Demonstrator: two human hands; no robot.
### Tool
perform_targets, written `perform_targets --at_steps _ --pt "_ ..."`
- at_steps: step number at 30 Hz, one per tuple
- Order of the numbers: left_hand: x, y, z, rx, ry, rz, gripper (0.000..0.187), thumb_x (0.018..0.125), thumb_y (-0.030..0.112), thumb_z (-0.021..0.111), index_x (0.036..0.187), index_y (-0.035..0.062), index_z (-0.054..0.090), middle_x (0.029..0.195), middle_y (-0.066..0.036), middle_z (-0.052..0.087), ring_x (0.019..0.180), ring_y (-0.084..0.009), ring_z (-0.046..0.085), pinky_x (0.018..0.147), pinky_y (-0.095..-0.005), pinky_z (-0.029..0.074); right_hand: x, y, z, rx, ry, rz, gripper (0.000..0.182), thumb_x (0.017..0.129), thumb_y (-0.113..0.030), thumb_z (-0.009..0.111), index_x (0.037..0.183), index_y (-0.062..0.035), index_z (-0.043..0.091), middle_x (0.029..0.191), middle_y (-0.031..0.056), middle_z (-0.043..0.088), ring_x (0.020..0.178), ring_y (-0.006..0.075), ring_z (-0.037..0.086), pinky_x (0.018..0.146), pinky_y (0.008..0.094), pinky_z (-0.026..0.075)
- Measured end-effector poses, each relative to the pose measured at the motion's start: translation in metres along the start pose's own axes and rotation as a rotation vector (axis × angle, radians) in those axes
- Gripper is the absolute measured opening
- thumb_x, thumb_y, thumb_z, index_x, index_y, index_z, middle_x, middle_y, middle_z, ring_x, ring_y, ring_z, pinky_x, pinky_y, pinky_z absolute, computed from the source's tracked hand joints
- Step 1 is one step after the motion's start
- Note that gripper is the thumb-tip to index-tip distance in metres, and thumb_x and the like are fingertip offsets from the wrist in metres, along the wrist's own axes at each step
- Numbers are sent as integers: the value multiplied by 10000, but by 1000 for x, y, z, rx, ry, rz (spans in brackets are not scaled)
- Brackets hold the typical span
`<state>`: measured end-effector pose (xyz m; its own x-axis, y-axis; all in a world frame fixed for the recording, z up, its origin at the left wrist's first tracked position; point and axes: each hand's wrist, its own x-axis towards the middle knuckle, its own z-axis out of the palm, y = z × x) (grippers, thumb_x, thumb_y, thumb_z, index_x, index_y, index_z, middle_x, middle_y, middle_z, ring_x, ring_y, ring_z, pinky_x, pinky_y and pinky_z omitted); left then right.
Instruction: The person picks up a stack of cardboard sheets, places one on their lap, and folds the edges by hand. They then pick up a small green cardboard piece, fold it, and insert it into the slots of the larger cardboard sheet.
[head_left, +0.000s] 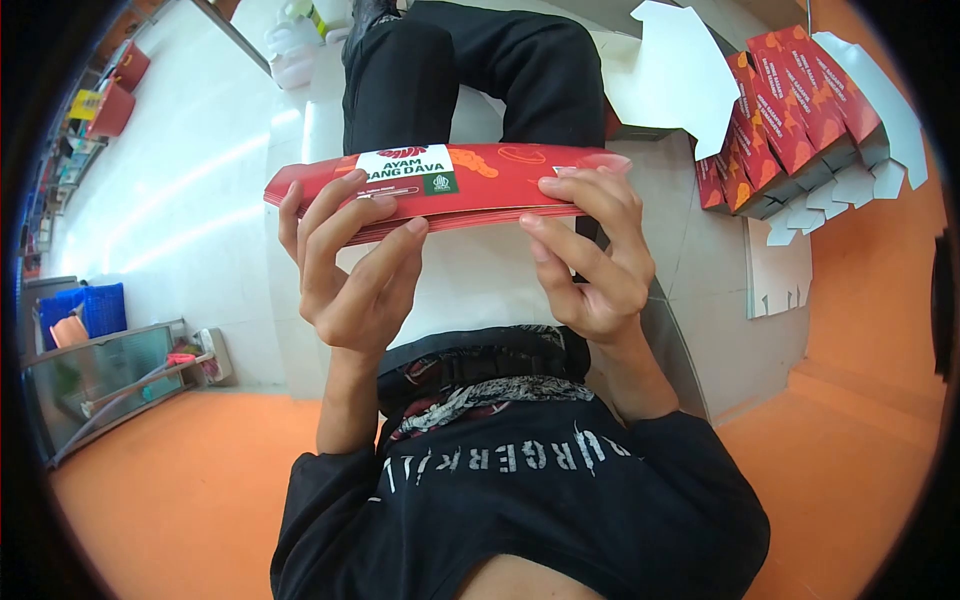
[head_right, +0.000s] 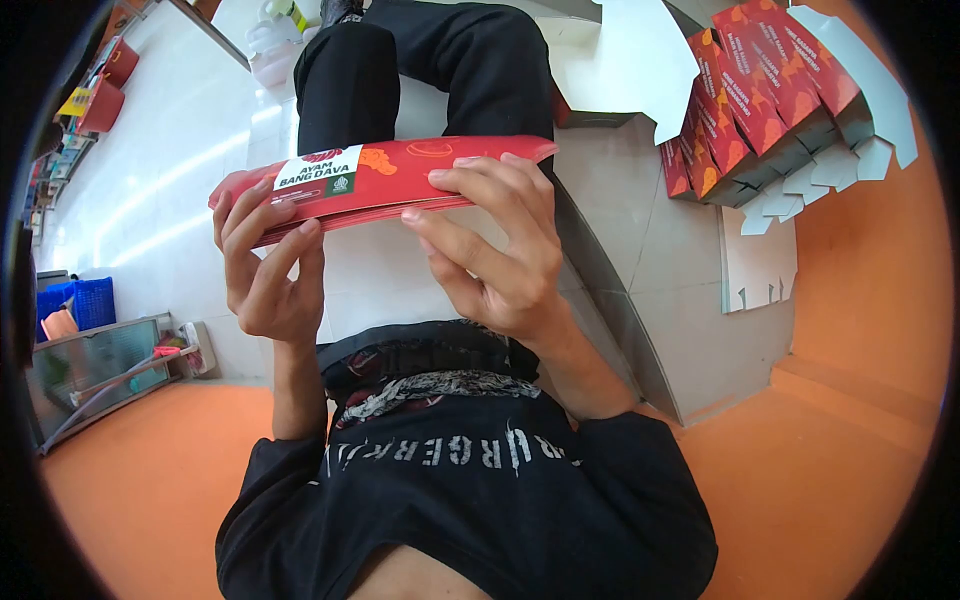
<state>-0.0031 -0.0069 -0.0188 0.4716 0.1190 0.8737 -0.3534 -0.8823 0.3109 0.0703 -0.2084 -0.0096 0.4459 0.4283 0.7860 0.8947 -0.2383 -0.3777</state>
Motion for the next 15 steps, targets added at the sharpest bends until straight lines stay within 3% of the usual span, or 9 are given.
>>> perform_targets --at_steps 7,15 --pt "-1 1 1 8 21 0 265 586 -29 775 797 117 711 913 -62 655 962 -291 652 1034 -518 356 1 2 -5 11 -52 -8 262 716 -71 675 972 -83 731 1084 173 645 1013 342 603 928 482 423" --pt "-6 0 1 9 1 -6 248 634 -15 776 820 135 710 939 -59 648 969 -281 649 1051 -520 350 -3 5 1 9 -6 -9 274 689 -127 678 957 -135 734 1063 126 653 1006 310 602 926 463 408"
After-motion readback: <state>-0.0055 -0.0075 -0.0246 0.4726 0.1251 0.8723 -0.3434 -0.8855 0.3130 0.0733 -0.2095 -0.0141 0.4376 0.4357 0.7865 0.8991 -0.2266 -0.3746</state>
